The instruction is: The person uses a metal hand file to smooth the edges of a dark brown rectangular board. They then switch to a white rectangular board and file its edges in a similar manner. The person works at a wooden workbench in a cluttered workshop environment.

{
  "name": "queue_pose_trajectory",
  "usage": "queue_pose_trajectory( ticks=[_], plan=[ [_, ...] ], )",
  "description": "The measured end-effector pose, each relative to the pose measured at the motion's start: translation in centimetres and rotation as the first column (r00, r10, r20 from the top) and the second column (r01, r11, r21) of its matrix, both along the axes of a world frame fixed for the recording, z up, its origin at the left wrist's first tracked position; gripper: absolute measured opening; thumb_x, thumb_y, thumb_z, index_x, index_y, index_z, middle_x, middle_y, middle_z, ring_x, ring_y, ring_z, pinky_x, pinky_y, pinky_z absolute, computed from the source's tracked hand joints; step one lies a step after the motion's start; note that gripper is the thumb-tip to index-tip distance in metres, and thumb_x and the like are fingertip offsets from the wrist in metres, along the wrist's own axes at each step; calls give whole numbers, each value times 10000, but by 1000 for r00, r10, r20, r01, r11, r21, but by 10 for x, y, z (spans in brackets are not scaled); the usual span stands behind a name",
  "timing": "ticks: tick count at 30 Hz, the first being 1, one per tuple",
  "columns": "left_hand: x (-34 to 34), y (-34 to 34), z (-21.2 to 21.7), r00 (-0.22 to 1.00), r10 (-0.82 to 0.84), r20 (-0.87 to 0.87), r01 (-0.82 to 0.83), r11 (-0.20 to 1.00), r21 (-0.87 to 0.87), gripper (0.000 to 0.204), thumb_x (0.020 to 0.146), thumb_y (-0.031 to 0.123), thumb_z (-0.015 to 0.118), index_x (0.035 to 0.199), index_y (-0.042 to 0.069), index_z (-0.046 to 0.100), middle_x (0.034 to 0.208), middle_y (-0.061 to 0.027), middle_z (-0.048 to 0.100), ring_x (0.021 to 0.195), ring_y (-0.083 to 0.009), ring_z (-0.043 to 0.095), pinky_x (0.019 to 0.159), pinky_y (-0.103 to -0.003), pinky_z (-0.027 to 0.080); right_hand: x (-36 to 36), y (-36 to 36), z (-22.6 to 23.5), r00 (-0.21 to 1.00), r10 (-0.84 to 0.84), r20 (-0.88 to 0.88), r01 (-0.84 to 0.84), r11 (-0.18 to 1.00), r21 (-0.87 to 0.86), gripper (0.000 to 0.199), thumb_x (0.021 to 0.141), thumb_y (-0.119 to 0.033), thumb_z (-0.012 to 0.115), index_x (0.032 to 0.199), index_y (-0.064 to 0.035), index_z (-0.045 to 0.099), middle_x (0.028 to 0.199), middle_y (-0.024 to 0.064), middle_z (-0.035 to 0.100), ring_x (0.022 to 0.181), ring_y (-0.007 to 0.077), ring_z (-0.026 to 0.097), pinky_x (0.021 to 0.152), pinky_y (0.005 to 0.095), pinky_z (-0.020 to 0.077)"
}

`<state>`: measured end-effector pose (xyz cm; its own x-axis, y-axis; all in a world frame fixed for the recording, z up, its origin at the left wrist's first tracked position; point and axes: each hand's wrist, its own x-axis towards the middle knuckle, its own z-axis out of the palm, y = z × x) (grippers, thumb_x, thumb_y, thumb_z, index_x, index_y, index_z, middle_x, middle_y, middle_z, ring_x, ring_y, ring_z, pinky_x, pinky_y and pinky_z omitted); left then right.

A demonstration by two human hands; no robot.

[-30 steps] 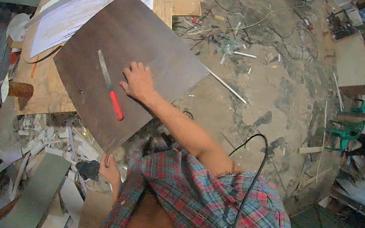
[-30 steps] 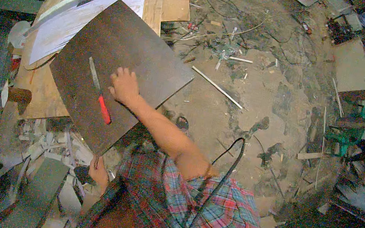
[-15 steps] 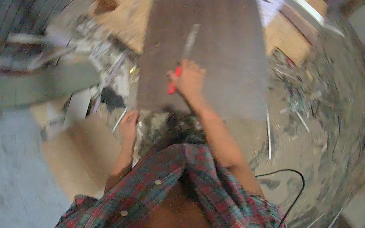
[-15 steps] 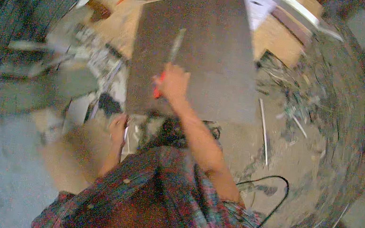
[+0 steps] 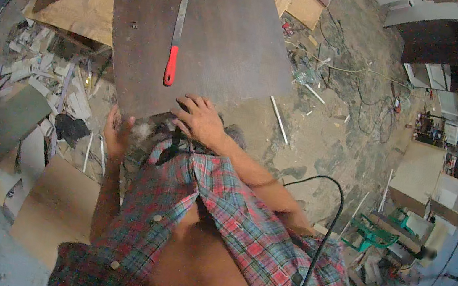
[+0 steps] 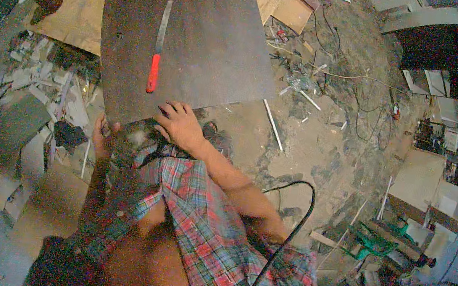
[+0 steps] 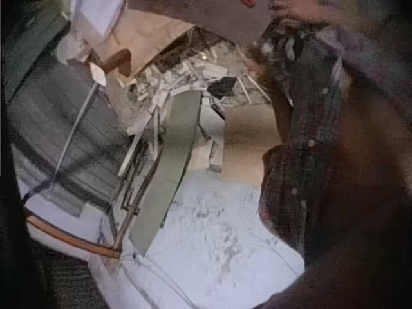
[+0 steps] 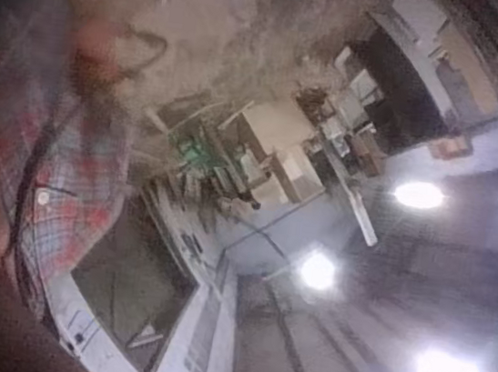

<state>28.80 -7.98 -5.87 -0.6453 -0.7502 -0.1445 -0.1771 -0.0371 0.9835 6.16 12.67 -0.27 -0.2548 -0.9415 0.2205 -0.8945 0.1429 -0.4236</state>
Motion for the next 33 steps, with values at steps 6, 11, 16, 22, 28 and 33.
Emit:
queue_pose_trajectory(
  ticks=[6,11,16,22,28,33],
  plan=[
    [8,-4,17,986,75,149,-64,995,-75,744,906,254,773,1452,-109,423,1402,-212,547,1312,-269,521,1104,-377,407,-46,20,-19,994,69,-85,-71,997,-19,340,820,-166,689,1159,-191,686,1216,4,646,1121,245,577,929,404,441],
    [3,10,14,960,213,182,-175,963,-204,676,894,228,772,1433,-59,484,1318,-180,616,1206,-245,592,1039,-361,453,-100,60,-30,975,158,-155,-157,987,17,267,851,-189,616,1105,-182,698,1141,6,650,1064,241,578,930,414,443],
    [6,9,10,906,285,314,-156,912,-379,612,873,186,782,1408,3,549,1279,-161,655,1143,-225,627,998,-349,476,-147,85,-28,955,205,-214,-226,971,-78,172,814,-142,757,938,-106,644,998,3,671,885,236,596,772,396,467],
    [18,5,-9,944,278,178,-184,890,-417,597,874,210,798,1399,33,575,1298,-148,650,1115,-206,624,999,-339,479,-188,127,-21,944,243,-225,-237,970,52,183,802,-162,721,968,-108,666,1003,58,636,960,285,582,814,420,460],
    [12,10,-5,916,314,251,-235,924,-300,631,855,241,820,1417,85,581,1292,-139,660,1080,-202,625,969,-338,497,-209,150,-19,939,175,-297,-195,980,-39,180,790,-95,780,908,-108,645,994,20,688,865,264,614,733,413,469],
    [-21,44,27,861,478,175,-245,690,-681,663,777,310,854,1352,74,623,1302,-124,646,1206,-293,586,1038,-411,459,-236,178,-9,892,146,-428,-131,989,64,200,771,-68,790,926,-116,672,968,27,682,868,266,619,818,442,457]
  ],
)
